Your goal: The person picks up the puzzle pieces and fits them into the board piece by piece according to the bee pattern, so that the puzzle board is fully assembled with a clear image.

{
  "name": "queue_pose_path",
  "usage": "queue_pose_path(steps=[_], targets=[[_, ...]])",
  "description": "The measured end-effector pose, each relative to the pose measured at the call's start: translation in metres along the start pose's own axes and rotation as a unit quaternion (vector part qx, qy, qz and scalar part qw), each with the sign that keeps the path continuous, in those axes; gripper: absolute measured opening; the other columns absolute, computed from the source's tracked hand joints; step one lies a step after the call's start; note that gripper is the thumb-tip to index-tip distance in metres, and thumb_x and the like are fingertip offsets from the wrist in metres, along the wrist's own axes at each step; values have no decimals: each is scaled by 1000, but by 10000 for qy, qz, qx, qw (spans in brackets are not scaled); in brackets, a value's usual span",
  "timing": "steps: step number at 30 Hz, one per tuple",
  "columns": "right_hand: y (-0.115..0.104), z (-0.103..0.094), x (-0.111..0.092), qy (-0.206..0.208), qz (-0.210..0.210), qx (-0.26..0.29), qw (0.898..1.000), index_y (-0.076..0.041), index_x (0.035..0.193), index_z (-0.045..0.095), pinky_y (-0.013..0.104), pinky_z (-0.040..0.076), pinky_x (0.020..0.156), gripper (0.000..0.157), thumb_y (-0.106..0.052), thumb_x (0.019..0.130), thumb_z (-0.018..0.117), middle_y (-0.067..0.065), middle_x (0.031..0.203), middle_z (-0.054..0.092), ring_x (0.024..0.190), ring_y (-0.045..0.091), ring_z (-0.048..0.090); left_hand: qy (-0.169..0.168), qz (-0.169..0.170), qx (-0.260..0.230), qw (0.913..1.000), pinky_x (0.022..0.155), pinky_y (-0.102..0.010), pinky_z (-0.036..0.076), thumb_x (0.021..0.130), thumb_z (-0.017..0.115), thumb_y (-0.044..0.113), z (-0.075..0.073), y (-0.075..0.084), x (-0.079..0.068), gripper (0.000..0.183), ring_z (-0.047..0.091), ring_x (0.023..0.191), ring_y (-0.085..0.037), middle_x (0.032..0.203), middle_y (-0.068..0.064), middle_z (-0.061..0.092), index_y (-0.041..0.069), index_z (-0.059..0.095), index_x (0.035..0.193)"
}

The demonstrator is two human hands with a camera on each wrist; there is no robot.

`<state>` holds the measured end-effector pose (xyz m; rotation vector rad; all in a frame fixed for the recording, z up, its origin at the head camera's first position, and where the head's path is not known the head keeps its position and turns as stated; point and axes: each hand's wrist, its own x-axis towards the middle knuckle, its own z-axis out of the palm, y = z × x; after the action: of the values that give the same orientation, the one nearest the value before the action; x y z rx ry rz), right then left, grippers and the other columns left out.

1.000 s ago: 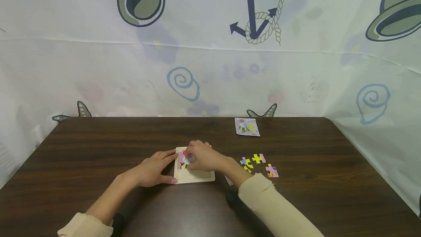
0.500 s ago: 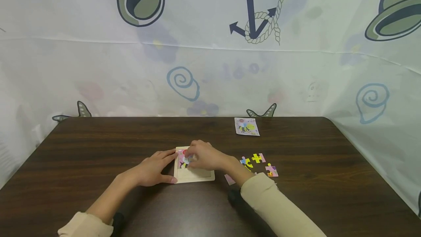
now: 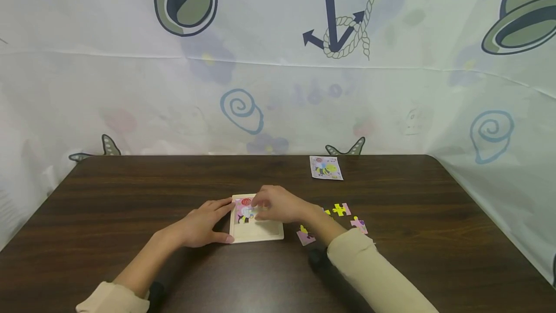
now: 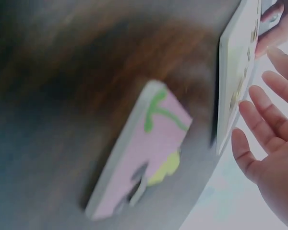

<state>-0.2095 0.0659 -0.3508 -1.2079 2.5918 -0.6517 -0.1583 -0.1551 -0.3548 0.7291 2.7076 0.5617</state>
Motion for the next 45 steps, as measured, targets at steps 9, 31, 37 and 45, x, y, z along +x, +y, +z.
queue_pose_path(steps=[9, 31, 37, 45], targets=[[12, -14, -19, 63, 167, 285, 9994, -1, 100, 66, 24, 45, 73, 22, -12, 82, 69, 3, 88, 57, 81, 15, 53, -9, -152, 15, 9999, 92, -64, 26, 76, 69, 43, 1, 0, 1, 81, 30, 126, -38, 143, -18, 31, 3, 36, 139], [75, -46, -93, 99, 1310, 580, 9896, -7, 91, 65, 38, 43, 81, 15, -13, 79, 71, 1, 93, 59, 90, 21, 52, 60, -74, 9, 10000, 92, -62, 28, 76, 70, 43, 1, 1, 0, 82, 30, 126, -39, 142, -19, 31, 2, 36, 138], [82, -50, -108, 69, 1299, 352, 9909, -7, 89, 65, 41, 44, 81, 14, -12, 78, 72, 1, 91, 59, 89, 22, 53, 48, -70, 37, 10000, 92, -62, 28, 77, 69, 44, 1, 0, 0, 82, 30, 126, -38, 143, -19, 30, 3, 36, 139], [83, -49, -119, -127, 1249, 513, 9908, -7, 96, 66, 46, 43, 85, 18, -9, 79, 71, 2, 100, 57, 101, 28, 53, 71, 0, 6, 10000, 93, -61, 28, 77, 69, 43, 1, 0, 0, 82, 29, 127, -38, 144, -18, 29, 2, 35, 139]])
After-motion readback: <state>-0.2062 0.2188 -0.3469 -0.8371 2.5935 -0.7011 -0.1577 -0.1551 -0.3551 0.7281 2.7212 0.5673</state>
